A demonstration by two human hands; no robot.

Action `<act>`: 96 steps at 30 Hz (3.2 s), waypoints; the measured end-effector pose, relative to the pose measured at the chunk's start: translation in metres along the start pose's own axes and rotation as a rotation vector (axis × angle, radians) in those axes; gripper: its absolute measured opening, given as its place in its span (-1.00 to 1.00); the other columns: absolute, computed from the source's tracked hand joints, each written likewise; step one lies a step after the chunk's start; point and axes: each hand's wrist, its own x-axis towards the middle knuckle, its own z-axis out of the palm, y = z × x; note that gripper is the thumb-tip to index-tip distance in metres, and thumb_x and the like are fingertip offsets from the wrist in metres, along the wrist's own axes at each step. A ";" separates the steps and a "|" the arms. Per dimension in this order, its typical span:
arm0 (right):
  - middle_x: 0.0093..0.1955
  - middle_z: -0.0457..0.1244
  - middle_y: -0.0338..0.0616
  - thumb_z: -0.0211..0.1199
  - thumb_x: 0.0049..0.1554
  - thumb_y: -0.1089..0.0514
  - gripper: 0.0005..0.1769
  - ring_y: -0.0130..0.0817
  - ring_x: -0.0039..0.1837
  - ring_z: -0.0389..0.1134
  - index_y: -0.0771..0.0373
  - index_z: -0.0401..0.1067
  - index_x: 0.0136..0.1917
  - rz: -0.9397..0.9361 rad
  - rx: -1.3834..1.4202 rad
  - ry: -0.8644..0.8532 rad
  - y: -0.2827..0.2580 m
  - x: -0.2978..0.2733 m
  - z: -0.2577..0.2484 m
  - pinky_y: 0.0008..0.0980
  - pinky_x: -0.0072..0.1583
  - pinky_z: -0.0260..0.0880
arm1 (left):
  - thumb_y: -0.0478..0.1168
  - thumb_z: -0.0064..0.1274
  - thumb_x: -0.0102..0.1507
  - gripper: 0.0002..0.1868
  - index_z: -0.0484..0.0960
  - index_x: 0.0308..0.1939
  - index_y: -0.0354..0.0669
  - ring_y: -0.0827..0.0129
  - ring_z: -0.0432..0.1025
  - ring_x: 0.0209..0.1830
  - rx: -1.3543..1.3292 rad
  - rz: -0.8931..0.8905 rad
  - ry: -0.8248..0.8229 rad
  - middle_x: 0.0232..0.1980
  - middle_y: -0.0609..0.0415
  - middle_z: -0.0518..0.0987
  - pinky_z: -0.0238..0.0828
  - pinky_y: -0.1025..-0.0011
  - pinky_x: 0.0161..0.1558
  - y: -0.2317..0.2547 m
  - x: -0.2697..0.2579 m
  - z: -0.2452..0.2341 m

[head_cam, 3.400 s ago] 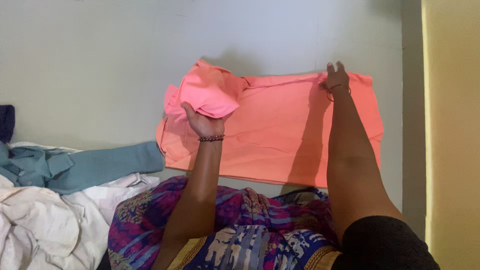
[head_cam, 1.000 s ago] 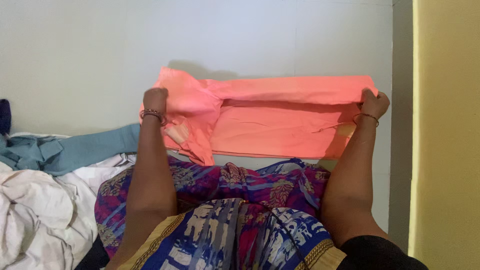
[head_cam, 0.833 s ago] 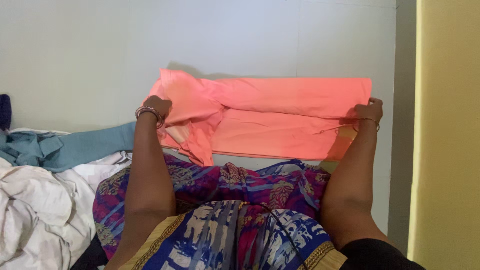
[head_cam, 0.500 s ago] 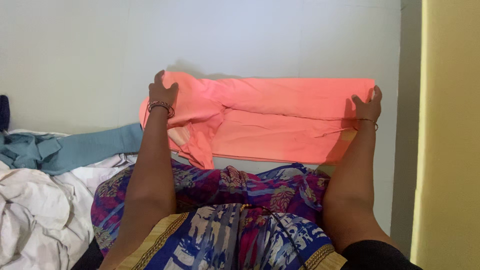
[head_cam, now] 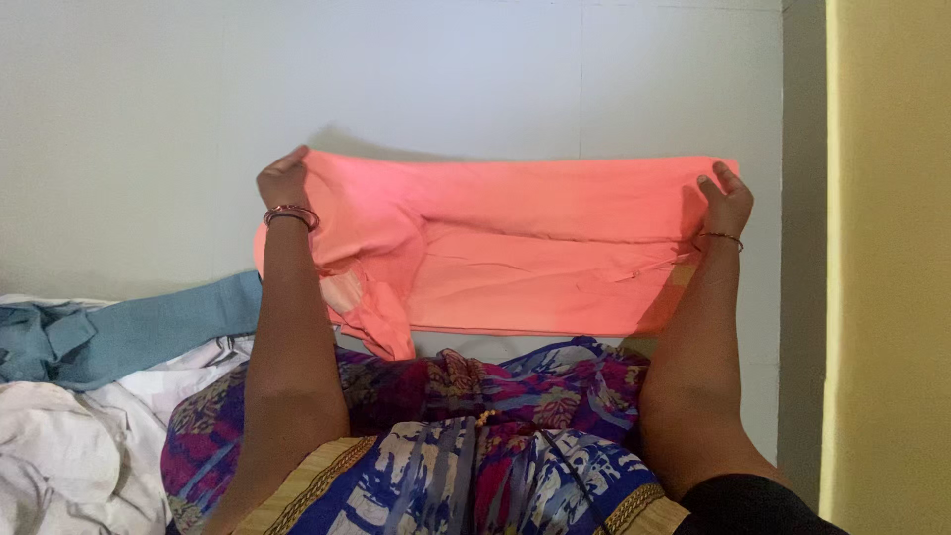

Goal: The person folds a pink long-sleeved shirt by hand on the floor, smoothing the fabric, tucking the sleeves inward, and folding the sides to create a rectangle before finishing the fold.

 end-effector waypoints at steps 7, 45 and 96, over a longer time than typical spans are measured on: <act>0.43 0.32 -0.07 0.38 0.11 0.26 -0.45 -0.25 0.51 0.27 0.30 0.45 0.38 0.057 0.000 0.006 0.011 0.002 -0.003 -0.27 0.47 0.27 | -0.51 0.08 0.27 -0.36 0.43 0.47 -0.29 0.59 0.30 -0.23 -0.531 0.123 -0.295 0.21 -0.02 0.64 0.35 0.62 -0.17 -0.033 0.022 -0.004; -0.09 0.38 -0.08 0.42 0.06 0.34 -0.62 -0.40 -0.07 0.41 0.24 0.60 0.17 0.170 -0.540 -0.585 -0.079 -0.028 -0.037 -0.33 -0.04 0.40 | -0.13 0.25 0.04 -0.54 0.57 -0.02 -0.20 -0.09 0.50 -0.06 1.184 0.829 -0.298 -0.05 -0.18 0.57 0.49 -0.01 -0.15 0.004 -0.209 0.044; 0.70 -0.29 0.29 0.22 0.24 -0.06 -0.20 0.19 0.71 -0.34 0.17 0.03 0.63 -0.038 -0.807 -0.195 -0.039 -0.039 0.035 -0.03 0.55 0.01 | -0.47 0.12 0.10 -0.45 0.72 0.18 -0.11 0.63 0.46 -0.37 0.130 0.053 -0.284 -0.01 0.25 0.73 0.47 0.60 -0.25 0.002 0.058 0.015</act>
